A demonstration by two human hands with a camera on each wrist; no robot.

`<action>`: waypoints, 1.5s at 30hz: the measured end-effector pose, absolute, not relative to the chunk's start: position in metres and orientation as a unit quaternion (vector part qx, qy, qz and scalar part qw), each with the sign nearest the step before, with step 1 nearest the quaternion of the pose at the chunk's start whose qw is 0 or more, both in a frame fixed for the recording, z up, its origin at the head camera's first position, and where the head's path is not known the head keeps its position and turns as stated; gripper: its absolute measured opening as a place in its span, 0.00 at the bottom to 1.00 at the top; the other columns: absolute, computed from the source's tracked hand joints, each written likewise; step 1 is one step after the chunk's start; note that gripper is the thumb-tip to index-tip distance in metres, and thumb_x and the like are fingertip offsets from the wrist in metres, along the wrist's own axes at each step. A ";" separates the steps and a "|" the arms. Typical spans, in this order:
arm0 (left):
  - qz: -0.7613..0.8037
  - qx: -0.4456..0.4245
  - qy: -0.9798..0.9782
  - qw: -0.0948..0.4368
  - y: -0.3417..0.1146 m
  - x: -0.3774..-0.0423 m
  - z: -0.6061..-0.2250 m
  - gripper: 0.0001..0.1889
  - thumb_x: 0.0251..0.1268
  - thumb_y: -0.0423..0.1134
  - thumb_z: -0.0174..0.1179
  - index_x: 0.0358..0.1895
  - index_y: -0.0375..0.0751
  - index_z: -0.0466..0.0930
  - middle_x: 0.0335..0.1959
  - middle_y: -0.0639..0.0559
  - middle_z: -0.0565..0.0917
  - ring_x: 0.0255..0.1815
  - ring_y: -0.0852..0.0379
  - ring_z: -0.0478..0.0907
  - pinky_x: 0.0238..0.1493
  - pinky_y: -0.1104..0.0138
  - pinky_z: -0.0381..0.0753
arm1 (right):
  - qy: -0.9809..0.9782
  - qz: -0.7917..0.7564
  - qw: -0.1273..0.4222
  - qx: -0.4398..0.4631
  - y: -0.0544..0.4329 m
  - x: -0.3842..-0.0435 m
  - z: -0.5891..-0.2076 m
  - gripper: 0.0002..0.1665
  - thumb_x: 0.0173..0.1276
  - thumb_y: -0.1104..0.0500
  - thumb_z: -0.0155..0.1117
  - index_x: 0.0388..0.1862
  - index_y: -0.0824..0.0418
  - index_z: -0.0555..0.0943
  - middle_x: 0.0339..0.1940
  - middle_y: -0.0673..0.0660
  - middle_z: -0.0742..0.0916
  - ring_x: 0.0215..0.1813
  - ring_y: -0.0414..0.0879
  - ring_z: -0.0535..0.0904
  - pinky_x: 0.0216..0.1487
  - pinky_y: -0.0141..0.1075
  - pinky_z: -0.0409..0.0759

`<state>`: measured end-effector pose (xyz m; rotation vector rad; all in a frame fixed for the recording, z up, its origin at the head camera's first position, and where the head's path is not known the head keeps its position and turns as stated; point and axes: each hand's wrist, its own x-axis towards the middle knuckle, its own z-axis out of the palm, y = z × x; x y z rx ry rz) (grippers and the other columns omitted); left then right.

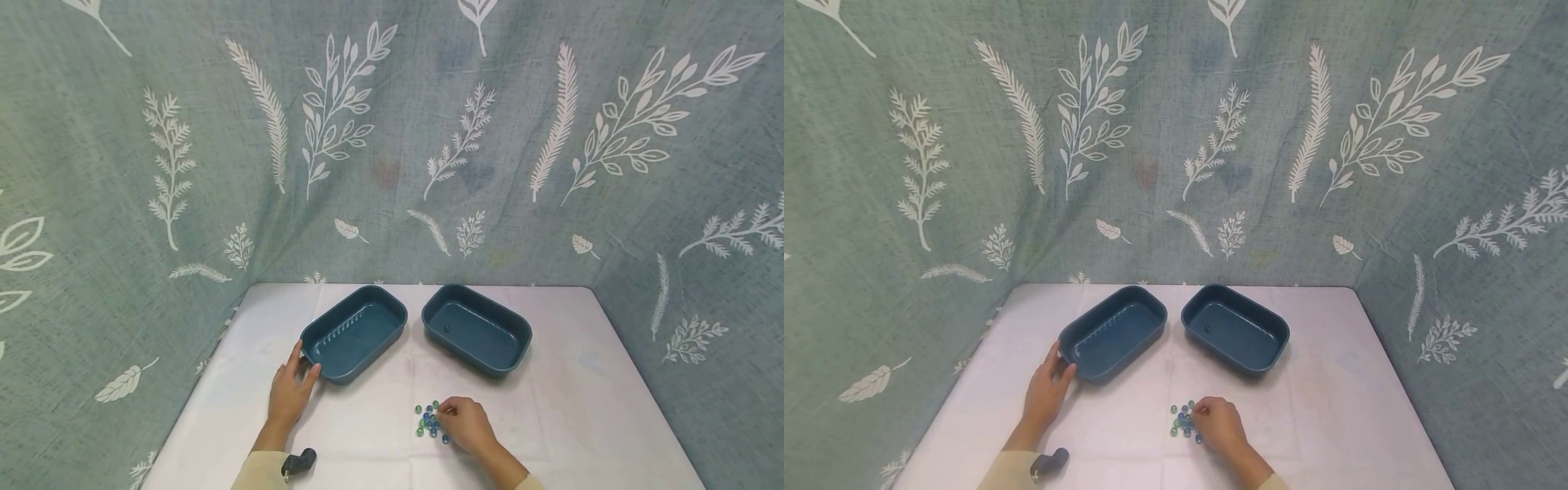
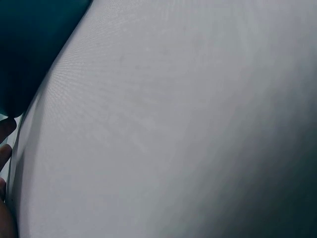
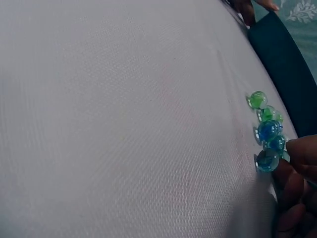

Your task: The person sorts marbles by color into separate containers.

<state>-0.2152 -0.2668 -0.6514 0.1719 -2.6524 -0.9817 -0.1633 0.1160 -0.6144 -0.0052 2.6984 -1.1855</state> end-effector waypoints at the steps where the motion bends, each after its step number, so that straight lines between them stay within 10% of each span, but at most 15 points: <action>1: -0.341 0.061 -0.925 0.153 -0.267 -0.215 -0.652 0.41 0.67 0.62 0.55 0.78 0.61 0.47 0.64 0.42 0.75 0.70 0.36 0.61 0.73 0.46 0.44 | 0.914 -0.395 0.095 -0.005 0.116 -0.163 -0.615 0.03 0.59 0.57 0.71 0.30 0.51 0.83 0.22 0.44 0.80 0.27 0.42 0.73 0.29 0.37 0.71; 17: -0.341 0.056 -0.925 0.157 -0.266 -0.216 -0.648 0.41 0.67 0.63 0.54 0.78 0.59 0.48 0.65 0.41 0.74 0.70 0.33 0.60 0.71 0.44 0.46 | 0.921 -0.374 0.113 -0.015 0.121 -0.173 -0.610 0.05 0.66 0.57 0.66 0.29 0.52 0.84 0.26 0.44 0.82 0.32 0.41 0.75 0.40 0.44 0.78; 31: -0.341 0.058 -0.926 0.151 -0.266 -0.216 -0.646 0.40 0.67 0.63 0.54 0.78 0.61 0.48 0.68 0.41 0.70 0.70 0.31 0.59 0.71 0.43 0.46 | 0.802 -0.569 0.174 0.056 0.137 -0.178 -0.605 0.07 0.69 0.63 0.61 0.37 0.65 0.84 0.26 0.53 0.85 0.25 0.43 0.74 0.23 0.33 0.73; 45: -0.342 0.060 -0.926 0.149 -0.266 -0.217 -0.648 0.41 0.67 0.64 0.54 0.78 0.62 0.47 0.68 0.42 0.70 0.70 0.31 0.59 0.71 0.43 0.46 | 0.759 -0.631 0.147 0.065 0.143 -0.181 -0.596 0.10 0.70 0.62 0.61 0.41 0.69 0.83 0.29 0.55 0.86 0.29 0.45 0.76 0.28 0.35 0.74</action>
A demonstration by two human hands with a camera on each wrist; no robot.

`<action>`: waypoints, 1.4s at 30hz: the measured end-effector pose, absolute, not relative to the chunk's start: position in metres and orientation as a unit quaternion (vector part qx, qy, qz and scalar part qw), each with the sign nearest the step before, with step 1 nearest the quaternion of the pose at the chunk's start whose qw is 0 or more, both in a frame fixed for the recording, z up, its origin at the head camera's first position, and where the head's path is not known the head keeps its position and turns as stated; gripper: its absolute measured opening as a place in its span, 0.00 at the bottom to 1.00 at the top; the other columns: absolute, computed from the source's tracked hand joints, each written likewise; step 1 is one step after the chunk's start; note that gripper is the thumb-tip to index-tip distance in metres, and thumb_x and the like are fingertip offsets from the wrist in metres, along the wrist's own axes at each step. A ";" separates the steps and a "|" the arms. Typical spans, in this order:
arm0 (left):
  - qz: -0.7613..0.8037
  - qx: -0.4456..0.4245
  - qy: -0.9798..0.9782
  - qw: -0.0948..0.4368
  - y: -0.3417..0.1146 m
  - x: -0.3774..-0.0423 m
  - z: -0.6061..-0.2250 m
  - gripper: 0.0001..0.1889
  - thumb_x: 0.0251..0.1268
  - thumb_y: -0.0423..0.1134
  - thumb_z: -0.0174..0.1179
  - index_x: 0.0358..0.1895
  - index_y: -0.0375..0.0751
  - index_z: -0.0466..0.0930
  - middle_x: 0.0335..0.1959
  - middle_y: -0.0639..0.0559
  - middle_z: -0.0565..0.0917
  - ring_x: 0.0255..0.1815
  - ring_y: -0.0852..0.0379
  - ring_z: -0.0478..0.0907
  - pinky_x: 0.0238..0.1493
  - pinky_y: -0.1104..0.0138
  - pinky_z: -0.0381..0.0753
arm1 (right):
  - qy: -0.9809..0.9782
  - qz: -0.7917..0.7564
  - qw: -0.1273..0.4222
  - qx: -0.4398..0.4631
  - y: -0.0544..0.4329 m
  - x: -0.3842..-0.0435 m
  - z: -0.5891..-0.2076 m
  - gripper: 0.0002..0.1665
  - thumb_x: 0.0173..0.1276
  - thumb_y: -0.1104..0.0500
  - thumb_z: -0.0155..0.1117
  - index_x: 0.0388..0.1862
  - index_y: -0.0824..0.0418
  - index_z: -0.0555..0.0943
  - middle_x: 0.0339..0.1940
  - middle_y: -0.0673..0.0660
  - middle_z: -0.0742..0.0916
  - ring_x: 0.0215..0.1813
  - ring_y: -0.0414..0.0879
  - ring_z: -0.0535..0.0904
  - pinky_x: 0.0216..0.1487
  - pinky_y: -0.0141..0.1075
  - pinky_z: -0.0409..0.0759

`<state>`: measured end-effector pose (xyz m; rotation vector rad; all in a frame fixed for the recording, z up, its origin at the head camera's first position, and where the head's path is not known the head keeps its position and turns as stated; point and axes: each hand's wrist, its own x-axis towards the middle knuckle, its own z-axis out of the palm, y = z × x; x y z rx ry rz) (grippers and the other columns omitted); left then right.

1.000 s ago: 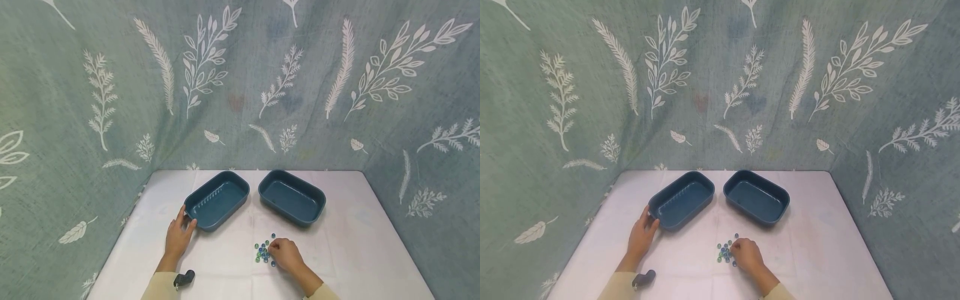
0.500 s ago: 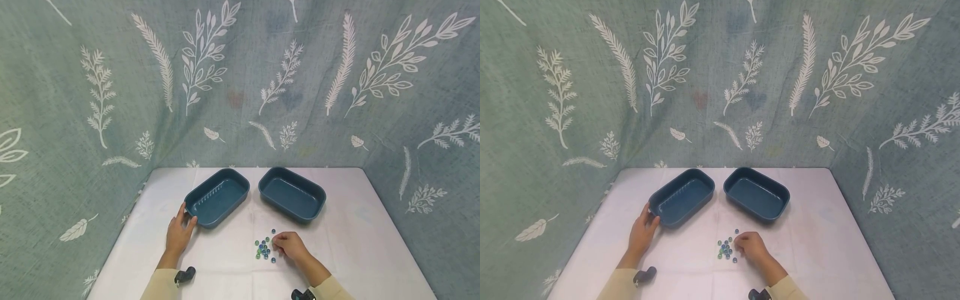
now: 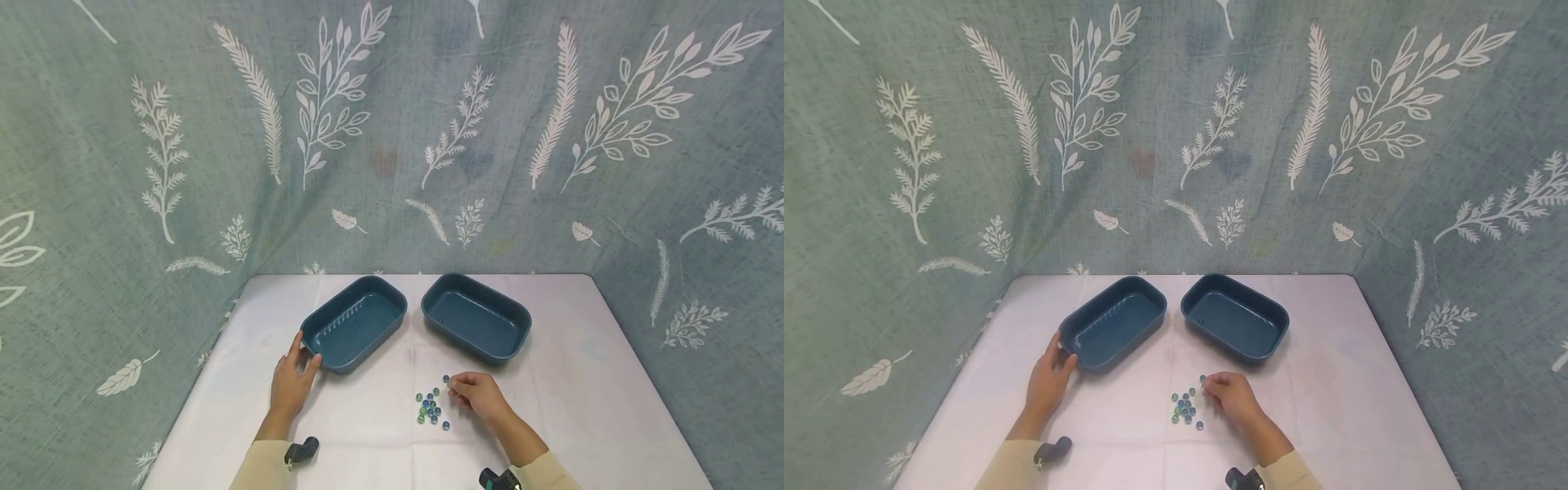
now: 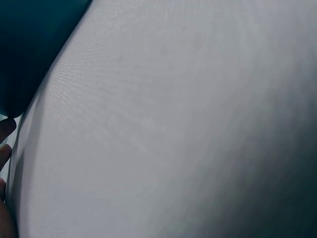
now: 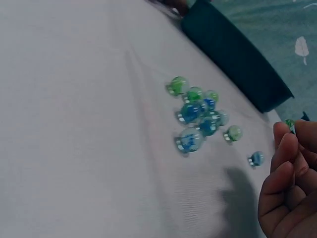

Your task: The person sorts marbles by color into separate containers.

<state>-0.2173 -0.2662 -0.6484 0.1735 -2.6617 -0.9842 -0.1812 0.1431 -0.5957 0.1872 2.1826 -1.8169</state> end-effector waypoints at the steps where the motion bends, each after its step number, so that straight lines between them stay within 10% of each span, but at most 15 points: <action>1: -0.342 0.059 -0.926 0.151 -0.266 -0.217 -0.648 0.41 0.67 0.63 0.54 0.78 0.61 0.48 0.68 0.41 0.70 0.70 0.31 0.59 0.72 0.44 0.46 | 0.757 -0.634 0.142 0.065 0.144 -0.182 -0.594 0.10 0.70 0.62 0.61 0.42 0.70 0.83 0.29 0.55 0.85 0.29 0.45 0.76 0.28 0.35 0.74; 42: -0.347 0.075 -0.926 0.125 -0.265 -0.215 -0.646 0.41 0.67 0.66 0.51 0.79 0.62 0.46 0.69 0.43 0.69 0.72 0.30 0.54 0.71 0.41 0.45 | 0.787 -0.605 0.096 0.074 0.200 -0.281 -0.543 0.14 0.73 0.57 0.60 0.48 0.68 0.82 0.34 0.54 0.86 0.31 0.43 0.77 0.34 0.35 0.77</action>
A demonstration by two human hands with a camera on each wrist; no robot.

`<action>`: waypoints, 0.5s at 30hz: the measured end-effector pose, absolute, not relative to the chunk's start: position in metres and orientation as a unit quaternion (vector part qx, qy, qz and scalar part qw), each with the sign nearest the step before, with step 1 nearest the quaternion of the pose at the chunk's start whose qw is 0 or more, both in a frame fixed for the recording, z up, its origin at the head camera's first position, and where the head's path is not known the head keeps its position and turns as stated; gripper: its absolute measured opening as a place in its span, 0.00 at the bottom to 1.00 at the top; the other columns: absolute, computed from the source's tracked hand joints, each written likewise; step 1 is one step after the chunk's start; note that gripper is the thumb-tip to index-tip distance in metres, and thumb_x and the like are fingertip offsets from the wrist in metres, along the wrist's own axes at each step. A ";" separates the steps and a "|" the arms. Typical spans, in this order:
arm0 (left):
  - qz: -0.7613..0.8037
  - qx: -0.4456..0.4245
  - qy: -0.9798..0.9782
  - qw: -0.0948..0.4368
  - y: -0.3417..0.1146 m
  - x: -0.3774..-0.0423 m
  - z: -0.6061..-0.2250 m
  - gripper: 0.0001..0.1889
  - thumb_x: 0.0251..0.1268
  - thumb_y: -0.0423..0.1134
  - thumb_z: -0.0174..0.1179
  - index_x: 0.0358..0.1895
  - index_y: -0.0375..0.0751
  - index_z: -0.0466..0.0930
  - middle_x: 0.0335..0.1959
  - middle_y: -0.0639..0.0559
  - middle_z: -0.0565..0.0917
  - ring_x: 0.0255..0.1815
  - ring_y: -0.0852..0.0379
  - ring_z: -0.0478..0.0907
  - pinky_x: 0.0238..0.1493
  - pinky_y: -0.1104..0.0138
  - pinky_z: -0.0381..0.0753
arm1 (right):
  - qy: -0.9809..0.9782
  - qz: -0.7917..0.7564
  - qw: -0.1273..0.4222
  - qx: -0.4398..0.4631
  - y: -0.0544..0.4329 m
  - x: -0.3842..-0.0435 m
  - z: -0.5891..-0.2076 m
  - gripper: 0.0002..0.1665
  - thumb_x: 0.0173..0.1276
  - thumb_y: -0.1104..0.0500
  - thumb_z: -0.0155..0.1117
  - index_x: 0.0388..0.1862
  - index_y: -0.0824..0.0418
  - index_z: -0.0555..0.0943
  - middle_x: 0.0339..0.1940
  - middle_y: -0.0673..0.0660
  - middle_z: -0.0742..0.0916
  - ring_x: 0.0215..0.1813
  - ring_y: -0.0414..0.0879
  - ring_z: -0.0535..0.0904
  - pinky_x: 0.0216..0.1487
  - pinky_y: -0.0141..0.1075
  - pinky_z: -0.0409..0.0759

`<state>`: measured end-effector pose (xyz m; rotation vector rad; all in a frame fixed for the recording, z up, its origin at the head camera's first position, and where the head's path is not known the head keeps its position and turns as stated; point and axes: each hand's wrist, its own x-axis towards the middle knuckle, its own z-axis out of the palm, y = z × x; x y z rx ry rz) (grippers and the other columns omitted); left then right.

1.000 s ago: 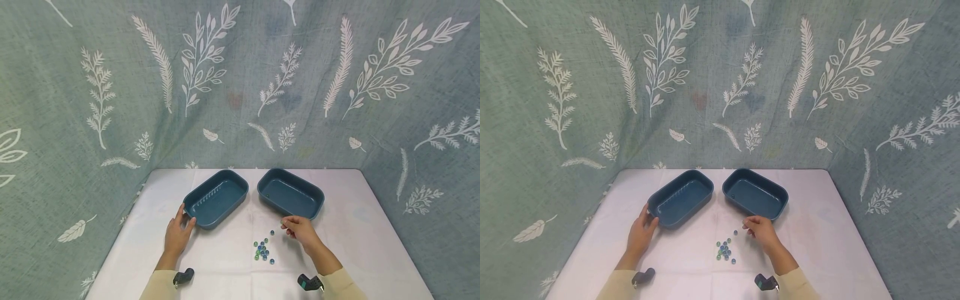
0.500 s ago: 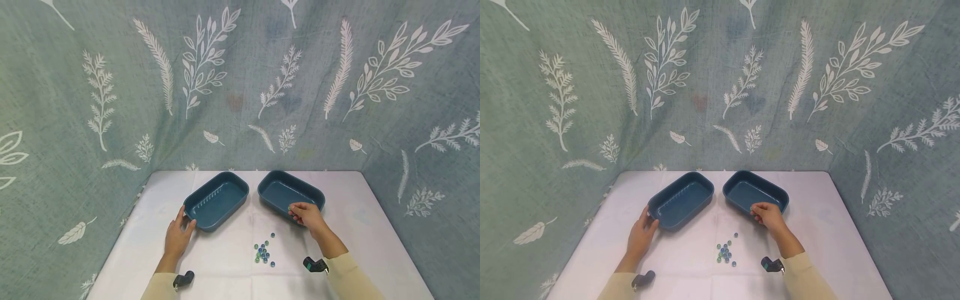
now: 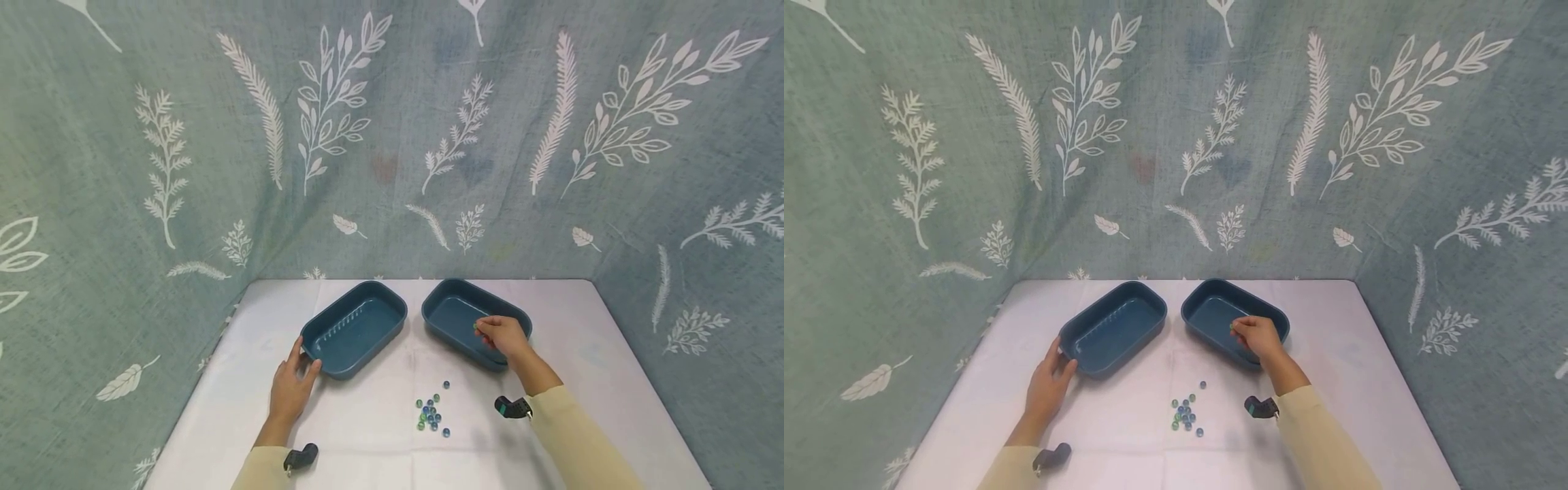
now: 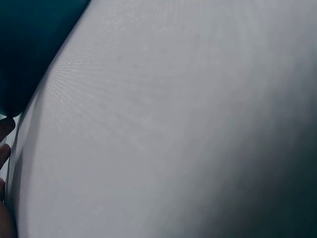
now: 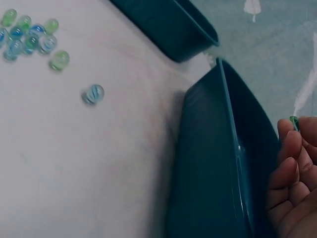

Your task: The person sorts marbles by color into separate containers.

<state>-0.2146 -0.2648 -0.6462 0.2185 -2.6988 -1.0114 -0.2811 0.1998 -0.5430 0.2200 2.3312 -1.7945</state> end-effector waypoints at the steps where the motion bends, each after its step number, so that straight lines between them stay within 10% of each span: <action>1: -0.347 0.075 -0.926 0.125 -0.265 -0.215 -0.647 0.41 0.67 0.65 0.52 0.79 0.62 0.45 0.69 0.43 0.69 0.72 0.30 0.55 0.71 0.41 0.44 | 0.788 -0.604 0.096 0.075 0.200 -0.284 -0.544 0.14 0.73 0.57 0.60 0.48 0.68 0.82 0.34 0.54 0.86 0.31 0.43 0.77 0.34 0.35 0.77; 15: -0.346 0.076 -0.927 0.124 -0.265 -0.215 -0.646 0.40 0.69 0.62 0.53 0.79 0.63 0.45 0.69 0.42 0.69 0.72 0.30 0.54 0.71 0.40 0.44 | 0.783 -0.606 0.105 0.091 0.195 -0.312 -0.561 0.13 0.73 0.62 0.58 0.48 0.72 0.82 0.32 0.53 0.87 0.30 0.41 0.77 0.39 0.41 0.79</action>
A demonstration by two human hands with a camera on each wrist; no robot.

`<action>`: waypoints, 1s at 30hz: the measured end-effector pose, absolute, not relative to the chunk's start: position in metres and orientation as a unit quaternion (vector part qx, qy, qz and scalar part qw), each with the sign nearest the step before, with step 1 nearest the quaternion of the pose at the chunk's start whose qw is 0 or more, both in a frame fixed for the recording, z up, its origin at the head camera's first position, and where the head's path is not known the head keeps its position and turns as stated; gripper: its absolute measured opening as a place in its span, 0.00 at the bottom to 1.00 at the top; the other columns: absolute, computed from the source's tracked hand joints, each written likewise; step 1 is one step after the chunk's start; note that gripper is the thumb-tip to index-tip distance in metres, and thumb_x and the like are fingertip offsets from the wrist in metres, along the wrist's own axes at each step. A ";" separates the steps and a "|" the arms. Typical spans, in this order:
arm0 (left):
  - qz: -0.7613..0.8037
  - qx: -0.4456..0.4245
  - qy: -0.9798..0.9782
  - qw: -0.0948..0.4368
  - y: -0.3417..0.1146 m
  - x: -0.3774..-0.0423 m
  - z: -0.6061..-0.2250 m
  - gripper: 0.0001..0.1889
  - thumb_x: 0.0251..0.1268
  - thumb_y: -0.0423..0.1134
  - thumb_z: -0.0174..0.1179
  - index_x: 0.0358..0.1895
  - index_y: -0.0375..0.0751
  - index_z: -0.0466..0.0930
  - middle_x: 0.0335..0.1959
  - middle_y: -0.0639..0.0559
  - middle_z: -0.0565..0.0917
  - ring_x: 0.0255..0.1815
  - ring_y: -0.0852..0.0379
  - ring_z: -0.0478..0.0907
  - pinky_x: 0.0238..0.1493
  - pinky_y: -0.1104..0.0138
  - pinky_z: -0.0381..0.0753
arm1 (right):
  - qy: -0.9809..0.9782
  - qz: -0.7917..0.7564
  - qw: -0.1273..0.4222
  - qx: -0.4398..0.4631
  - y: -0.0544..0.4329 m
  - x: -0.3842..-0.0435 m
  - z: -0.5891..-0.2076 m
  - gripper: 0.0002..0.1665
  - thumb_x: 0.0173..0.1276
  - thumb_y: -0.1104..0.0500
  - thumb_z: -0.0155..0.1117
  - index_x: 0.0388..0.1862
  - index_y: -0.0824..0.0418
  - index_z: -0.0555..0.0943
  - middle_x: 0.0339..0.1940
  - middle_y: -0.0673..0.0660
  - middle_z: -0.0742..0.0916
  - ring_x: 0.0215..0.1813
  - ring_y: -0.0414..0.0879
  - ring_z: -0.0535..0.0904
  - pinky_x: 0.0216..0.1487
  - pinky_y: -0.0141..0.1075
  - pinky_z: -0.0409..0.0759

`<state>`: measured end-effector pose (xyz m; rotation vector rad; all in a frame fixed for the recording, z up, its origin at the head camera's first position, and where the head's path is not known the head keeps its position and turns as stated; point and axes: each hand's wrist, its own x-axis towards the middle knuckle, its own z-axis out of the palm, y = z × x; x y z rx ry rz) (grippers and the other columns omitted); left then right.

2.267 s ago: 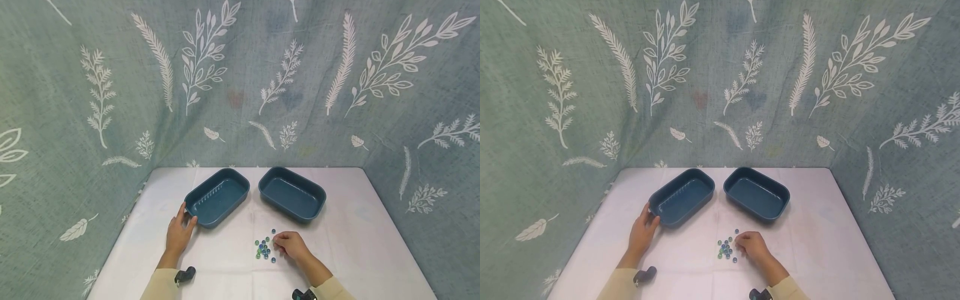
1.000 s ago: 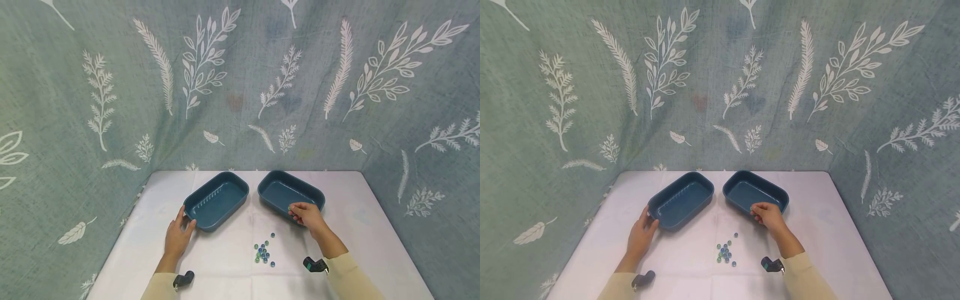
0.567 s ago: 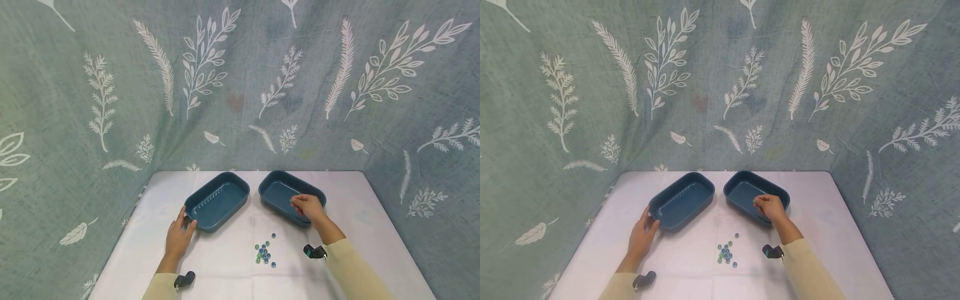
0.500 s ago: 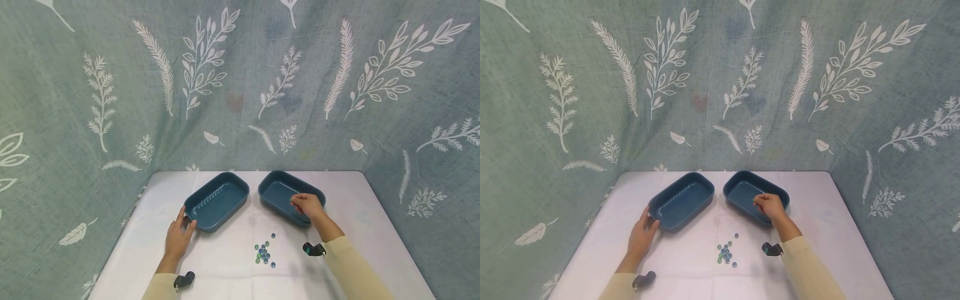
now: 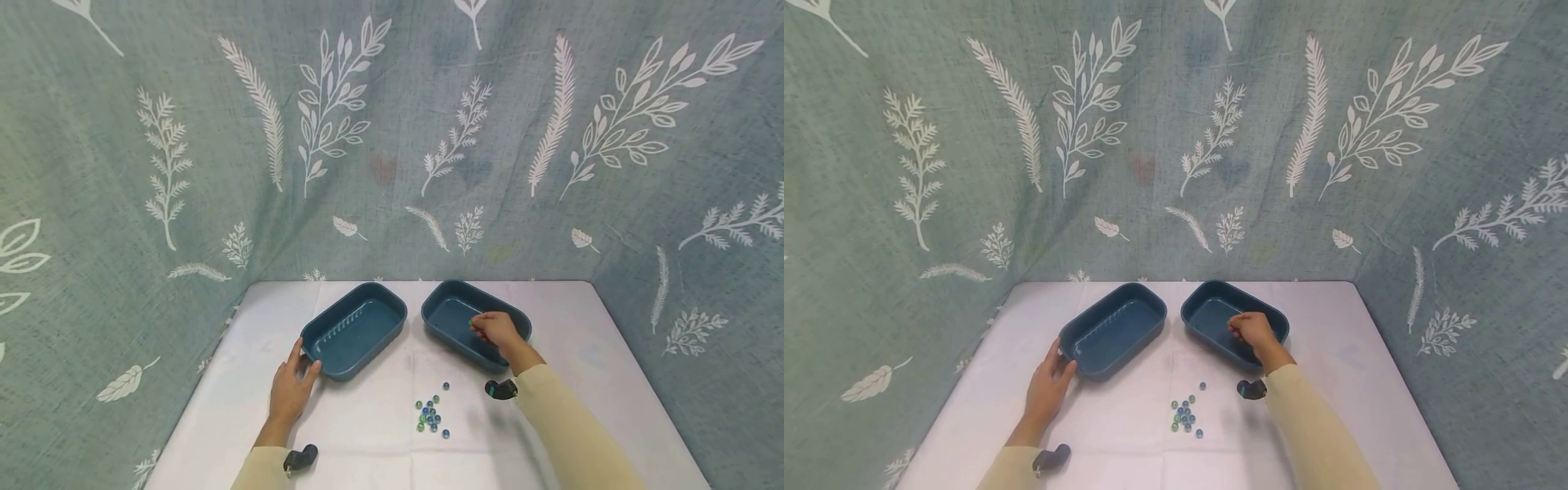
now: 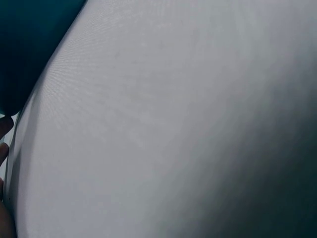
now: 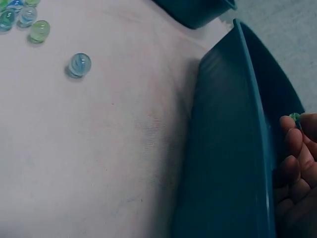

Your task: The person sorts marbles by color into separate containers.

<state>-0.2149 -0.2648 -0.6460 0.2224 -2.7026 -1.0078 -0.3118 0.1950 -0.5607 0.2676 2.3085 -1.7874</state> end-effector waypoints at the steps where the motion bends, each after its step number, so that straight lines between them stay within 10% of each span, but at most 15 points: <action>1: -0.345 0.077 -0.927 0.123 -0.265 -0.215 -0.646 0.40 0.69 0.62 0.53 0.79 0.63 0.44 0.69 0.42 0.68 0.72 0.29 0.53 0.70 0.39 0.44 | 0.783 -0.606 0.105 0.092 0.194 -0.313 -0.562 0.13 0.73 0.62 0.58 0.47 0.72 0.82 0.31 0.53 0.86 0.30 0.41 0.77 0.40 0.41 0.79; 30: -0.346 0.078 -0.925 0.133 -0.264 -0.214 -0.645 0.40 0.67 0.64 0.54 0.78 0.65 0.47 0.71 0.43 0.67 0.70 0.26 0.54 0.67 0.35 0.49 | 0.805 -0.560 0.141 0.138 0.197 -0.337 -0.588 0.08 0.65 0.68 0.59 0.37 0.73 0.83 0.22 0.53 0.84 0.22 0.40 0.76 0.24 0.31 0.73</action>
